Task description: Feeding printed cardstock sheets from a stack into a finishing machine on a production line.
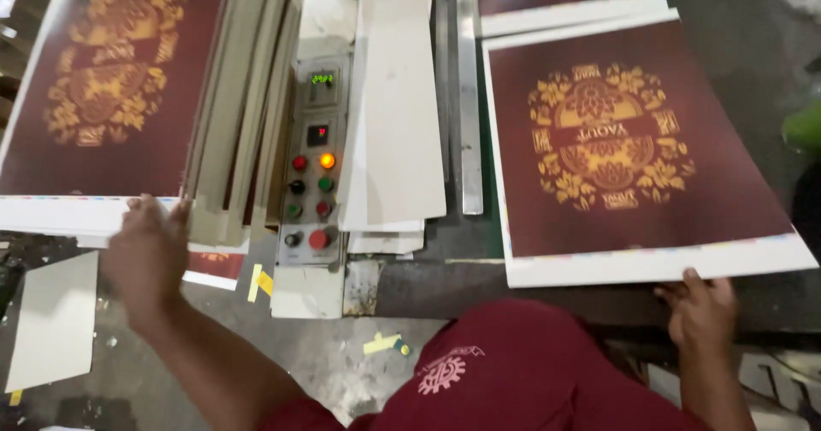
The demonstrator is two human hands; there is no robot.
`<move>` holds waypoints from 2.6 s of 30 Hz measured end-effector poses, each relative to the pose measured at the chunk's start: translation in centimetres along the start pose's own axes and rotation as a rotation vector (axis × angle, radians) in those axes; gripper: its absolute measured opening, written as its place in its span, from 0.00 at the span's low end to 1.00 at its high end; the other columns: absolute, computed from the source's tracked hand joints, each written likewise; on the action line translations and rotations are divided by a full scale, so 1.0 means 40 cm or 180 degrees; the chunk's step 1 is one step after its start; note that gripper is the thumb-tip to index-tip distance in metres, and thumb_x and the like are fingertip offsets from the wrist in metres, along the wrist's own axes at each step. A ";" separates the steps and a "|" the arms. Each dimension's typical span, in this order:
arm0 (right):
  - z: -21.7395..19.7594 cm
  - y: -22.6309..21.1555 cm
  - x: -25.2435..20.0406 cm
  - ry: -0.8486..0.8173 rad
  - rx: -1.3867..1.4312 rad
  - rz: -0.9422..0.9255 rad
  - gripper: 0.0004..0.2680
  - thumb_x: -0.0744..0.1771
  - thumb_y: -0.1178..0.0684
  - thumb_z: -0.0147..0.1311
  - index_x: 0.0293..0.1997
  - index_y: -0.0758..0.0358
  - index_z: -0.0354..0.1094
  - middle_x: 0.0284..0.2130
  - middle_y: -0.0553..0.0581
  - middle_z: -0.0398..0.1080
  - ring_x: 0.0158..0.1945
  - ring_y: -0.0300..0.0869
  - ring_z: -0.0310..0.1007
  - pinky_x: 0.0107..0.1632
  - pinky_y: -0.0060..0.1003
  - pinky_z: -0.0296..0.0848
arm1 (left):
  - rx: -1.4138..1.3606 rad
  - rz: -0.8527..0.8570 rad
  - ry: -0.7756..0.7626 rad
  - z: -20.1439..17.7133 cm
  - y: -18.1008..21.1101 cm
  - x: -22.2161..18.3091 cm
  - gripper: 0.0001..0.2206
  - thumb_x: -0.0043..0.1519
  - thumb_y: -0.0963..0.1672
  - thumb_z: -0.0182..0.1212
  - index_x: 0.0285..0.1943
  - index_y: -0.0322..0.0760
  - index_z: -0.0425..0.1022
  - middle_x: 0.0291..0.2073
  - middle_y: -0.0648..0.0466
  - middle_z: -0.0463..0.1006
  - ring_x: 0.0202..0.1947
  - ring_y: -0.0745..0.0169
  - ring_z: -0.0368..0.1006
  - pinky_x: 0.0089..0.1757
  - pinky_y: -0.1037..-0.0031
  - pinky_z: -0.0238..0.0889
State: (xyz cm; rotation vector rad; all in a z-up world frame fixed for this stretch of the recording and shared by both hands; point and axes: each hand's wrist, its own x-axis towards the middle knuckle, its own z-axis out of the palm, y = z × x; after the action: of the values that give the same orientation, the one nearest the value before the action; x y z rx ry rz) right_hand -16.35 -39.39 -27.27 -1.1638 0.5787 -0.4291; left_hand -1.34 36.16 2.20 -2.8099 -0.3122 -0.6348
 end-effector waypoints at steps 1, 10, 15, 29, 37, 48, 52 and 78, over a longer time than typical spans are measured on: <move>0.011 0.001 0.000 -0.0043 0.0027 0.0029 0.10 0.74 0.60 0.51 0.64 0.63 0.62 0.45 0.54 0.72 0.41 0.40 0.74 0.39 0.38 0.77 | -0.0292 -0.0084 -0.0260 -0.027 -0.005 0.009 0.26 0.71 0.56 0.59 0.67 0.33 0.76 0.60 0.39 0.78 0.53 0.37 0.76 0.49 0.52 0.68; 0.183 0.017 0.107 -0.0190 -0.0080 0.0079 0.11 0.74 0.58 0.51 0.64 0.63 0.60 0.41 0.55 0.73 0.38 0.41 0.76 0.37 0.37 0.78 | -0.0507 -0.0240 -0.0684 -0.070 -0.053 0.052 0.29 0.62 0.61 0.68 0.62 0.44 0.83 0.46 0.42 0.83 0.43 0.40 0.80 0.43 0.54 0.70; 0.230 0.002 0.223 -0.0281 -0.0243 0.0167 0.11 0.73 0.56 0.50 0.63 0.64 0.61 0.42 0.59 0.74 0.39 0.46 0.77 0.37 0.39 0.77 | -0.0606 -0.0392 -0.0912 -0.095 -0.048 0.070 0.27 0.62 0.60 0.68 0.63 0.47 0.83 0.43 0.42 0.84 0.41 0.40 0.80 0.42 0.53 0.71; 0.301 0.023 0.097 -0.0794 -0.0512 0.0959 0.20 0.72 0.54 0.47 0.74 0.68 0.53 0.48 0.67 0.76 0.43 0.47 0.78 0.40 0.40 0.76 | -0.0553 0.0886 0.0912 -0.134 0.085 0.085 0.10 0.67 0.38 0.55 0.30 0.40 0.70 0.27 0.49 0.75 0.25 0.52 0.72 0.34 0.64 0.63; 0.683 -0.185 -0.154 -0.2824 -0.1318 0.0051 0.21 0.68 0.50 0.55 0.68 0.64 0.60 0.50 0.62 0.77 0.48 0.44 0.77 0.48 0.40 0.79 | -0.3189 0.1639 0.0982 -0.159 0.716 -0.085 0.04 0.63 0.39 0.61 0.36 0.38 0.71 0.25 0.47 0.73 0.24 0.48 0.73 0.28 0.60 0.64; 0.541 0.002 -0.071 -0.1872 0.0134 0.0539 0.11 0.72 0.49 0.51 0.54 0.67 0.67 0.41 0.60 0.74 0.39 0.44 0.77 0.39 0.40 0.78 | -0.4030 0.2329 0.0625 -0.229 0.834 -0.157 0.15 0.62 0.47 0.66 0.50 0.30 0.73 0.36 0.43 0.79 0.36 0.44 0.77 0.38 0.59 0.70; 0.446 -0.015 -0.065 -0.0866 -0.0023 0.0256 0.09 0.70 0.55 0.51 0.55 0.63 0.62 0.40 0.57 0.73 0.38 0.42 0.76 0.35 0.39 0.78 | -0.2671 0.1523 0.1163 -0.172 0.636 -0.068 0.07 0.59 0.41 0.66 0.44 0.36 0.77 0.36 0.44 0.80 0.37 0.45 0.77 0.41 0.57 0.67; 0.012 -0.039 -0.058 0.0035 -0.0083 -0.0061 0.11 0.75 0.62 0.50 0.67 0.68 0.61 0.48 0.59 0.71 0.45 0.44 0.75 0.43 0.40 0.78 | -0.0706 0.0000 -0.0385 -0.119 -0.017 0.022 0.20 0.65 0.55 0.67 0.61 0.45 0.82 0.54 0.45 0.82 0.46 0.38 0.79 0.45 0.54 0.69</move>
State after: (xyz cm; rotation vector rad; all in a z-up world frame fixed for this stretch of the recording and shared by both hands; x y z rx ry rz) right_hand -17.88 -38.21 -25.22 -1.1933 0.5844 -0.4457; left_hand -2.61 35.59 6.88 -3.0679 -0.2795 -0.5296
